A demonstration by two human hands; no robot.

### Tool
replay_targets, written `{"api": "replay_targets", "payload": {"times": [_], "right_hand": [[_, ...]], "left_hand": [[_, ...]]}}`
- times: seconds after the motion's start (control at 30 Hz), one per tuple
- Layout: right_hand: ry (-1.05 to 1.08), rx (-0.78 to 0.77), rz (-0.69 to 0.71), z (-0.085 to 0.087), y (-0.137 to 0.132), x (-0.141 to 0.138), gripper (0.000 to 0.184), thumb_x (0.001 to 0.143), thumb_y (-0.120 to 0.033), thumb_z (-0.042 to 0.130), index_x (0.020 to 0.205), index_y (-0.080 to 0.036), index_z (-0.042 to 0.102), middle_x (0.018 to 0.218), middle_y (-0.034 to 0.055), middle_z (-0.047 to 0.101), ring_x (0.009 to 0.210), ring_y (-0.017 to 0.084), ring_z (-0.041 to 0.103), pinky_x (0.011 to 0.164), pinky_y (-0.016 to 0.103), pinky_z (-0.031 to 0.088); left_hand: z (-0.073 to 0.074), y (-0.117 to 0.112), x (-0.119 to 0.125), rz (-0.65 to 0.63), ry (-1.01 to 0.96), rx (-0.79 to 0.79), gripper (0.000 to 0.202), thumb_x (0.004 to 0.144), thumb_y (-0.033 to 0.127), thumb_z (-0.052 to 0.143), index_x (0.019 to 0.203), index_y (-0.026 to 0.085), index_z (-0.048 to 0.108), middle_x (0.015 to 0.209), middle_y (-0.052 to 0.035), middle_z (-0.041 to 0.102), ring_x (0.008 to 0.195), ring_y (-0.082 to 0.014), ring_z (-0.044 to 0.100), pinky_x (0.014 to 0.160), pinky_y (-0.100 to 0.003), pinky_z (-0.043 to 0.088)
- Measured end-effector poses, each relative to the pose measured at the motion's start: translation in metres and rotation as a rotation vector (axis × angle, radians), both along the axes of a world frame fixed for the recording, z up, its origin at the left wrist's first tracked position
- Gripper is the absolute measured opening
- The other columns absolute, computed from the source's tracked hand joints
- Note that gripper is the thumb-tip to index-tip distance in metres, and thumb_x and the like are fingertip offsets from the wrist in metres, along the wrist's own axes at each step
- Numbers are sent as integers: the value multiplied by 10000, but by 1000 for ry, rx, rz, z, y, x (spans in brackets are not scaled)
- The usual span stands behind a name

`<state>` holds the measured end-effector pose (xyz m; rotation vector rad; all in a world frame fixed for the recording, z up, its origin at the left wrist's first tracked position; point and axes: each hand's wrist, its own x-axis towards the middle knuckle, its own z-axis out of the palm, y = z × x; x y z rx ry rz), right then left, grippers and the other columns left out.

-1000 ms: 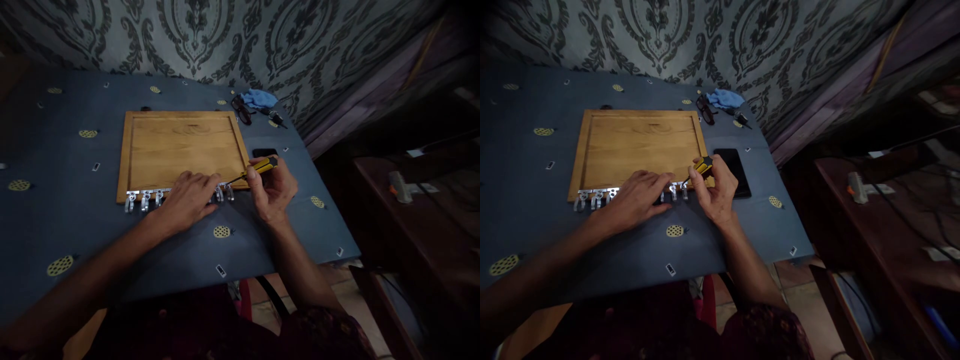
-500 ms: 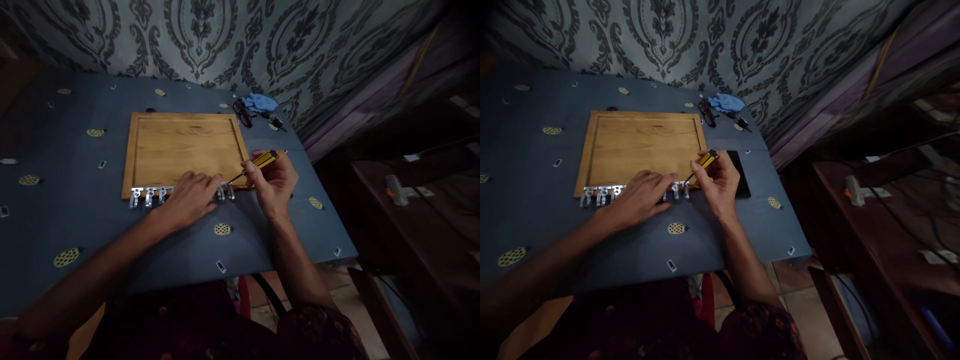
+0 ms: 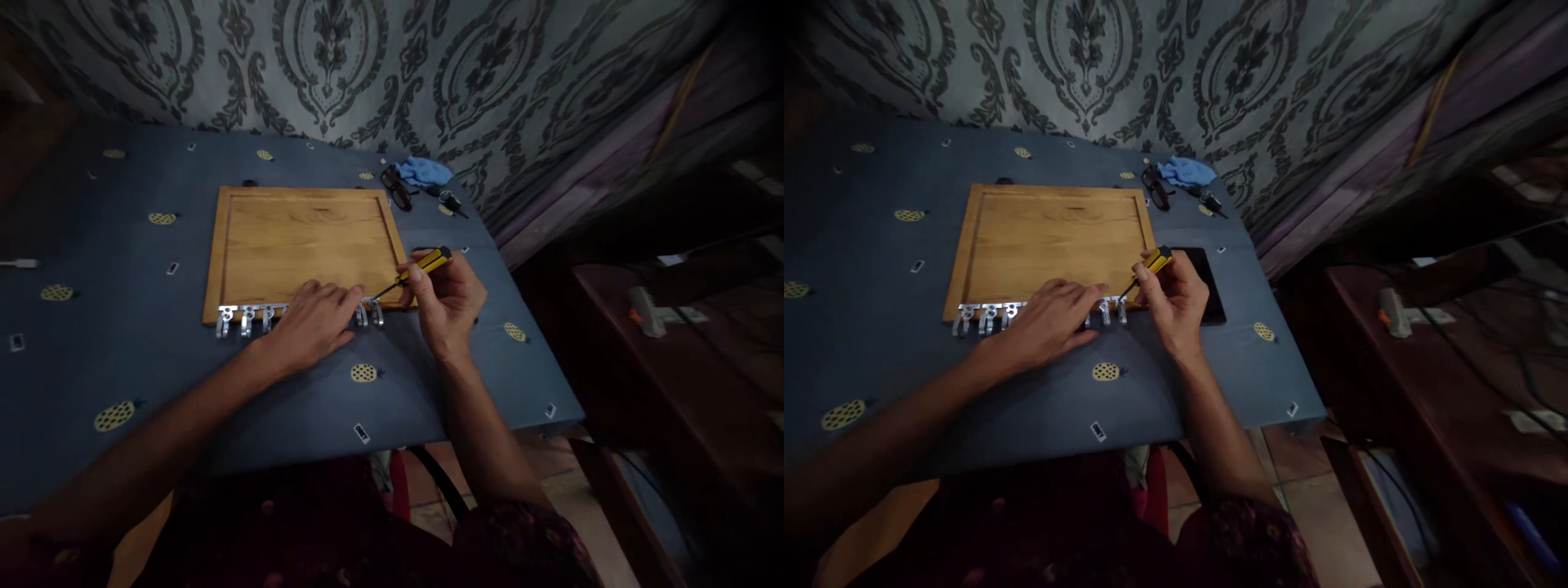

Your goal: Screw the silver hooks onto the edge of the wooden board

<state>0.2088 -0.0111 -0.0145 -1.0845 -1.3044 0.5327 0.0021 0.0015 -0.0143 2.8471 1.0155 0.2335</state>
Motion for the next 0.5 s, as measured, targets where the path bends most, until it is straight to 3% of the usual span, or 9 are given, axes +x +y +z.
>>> {"api": "replay_targets", "payload": {"times": [0.33, 0.5], "right_hand": [[-68, -60, 110, 8, -1, 9, 434, 918, -623, 748, 1124, -241, 731, 935, 27, 808, 487, 83, 601, 453, 248, 522], [-58, -58, 78, 8, -1, 7, 427, 893, -625, 775, 1032, -225, 721, 775, -25, 719, 478, 75, 579, 460, 230, 516]], "left_hand": [[-3, 2, 0, 7, -5, 0, 443, 1005, 275, 641, 1392, 156, 461, 1249, -147, 746, 1175, -316, 690, 993, -444, 475], [-4, 2, -1, -3, -30, 1, 423, 1007, 279, 634, 1379, 163, 469, 1221, -137, 755, 1155, -310, 699, 973, -437, 480]]}}
